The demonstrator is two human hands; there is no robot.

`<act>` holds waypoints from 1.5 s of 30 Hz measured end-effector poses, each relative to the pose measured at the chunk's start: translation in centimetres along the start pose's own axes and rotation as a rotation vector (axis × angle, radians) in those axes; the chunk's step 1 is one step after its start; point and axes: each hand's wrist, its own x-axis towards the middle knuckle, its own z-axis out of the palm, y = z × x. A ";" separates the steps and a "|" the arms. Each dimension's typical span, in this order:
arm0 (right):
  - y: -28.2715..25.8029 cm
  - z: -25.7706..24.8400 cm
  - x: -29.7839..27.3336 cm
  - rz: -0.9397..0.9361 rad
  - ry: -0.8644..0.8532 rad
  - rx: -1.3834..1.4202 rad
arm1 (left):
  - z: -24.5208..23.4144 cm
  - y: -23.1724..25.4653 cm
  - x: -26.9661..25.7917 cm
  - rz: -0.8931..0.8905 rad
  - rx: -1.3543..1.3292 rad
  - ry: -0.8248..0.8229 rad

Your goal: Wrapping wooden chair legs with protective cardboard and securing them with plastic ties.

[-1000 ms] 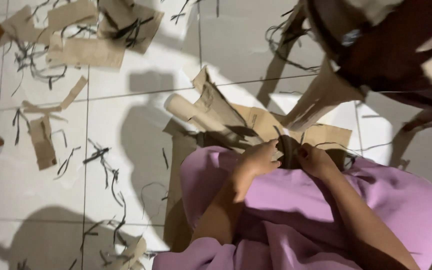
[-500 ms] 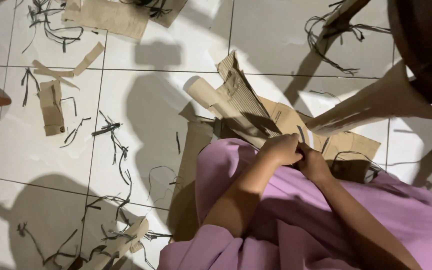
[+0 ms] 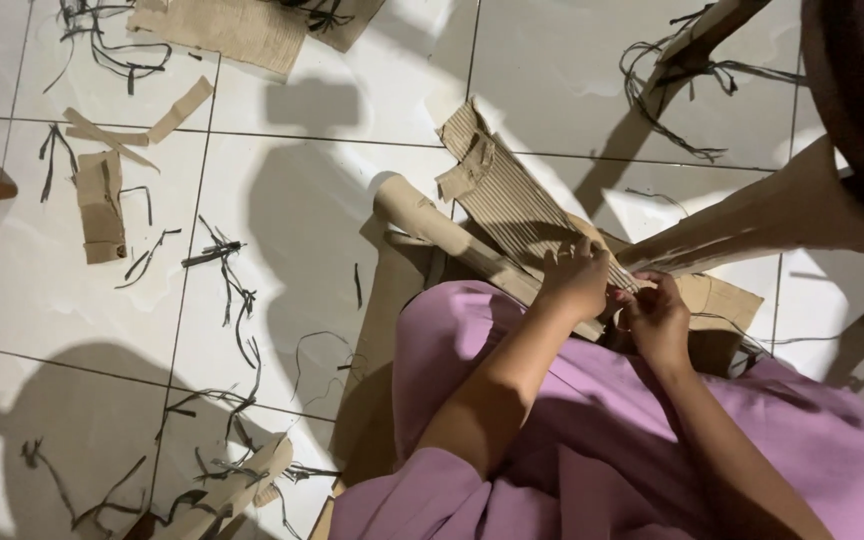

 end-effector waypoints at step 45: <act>11.0 4.0 2.2 -0.125 -0.313 -0.539 | -5.8 1.2 -3.7 0.993 -0.185 1.154</act>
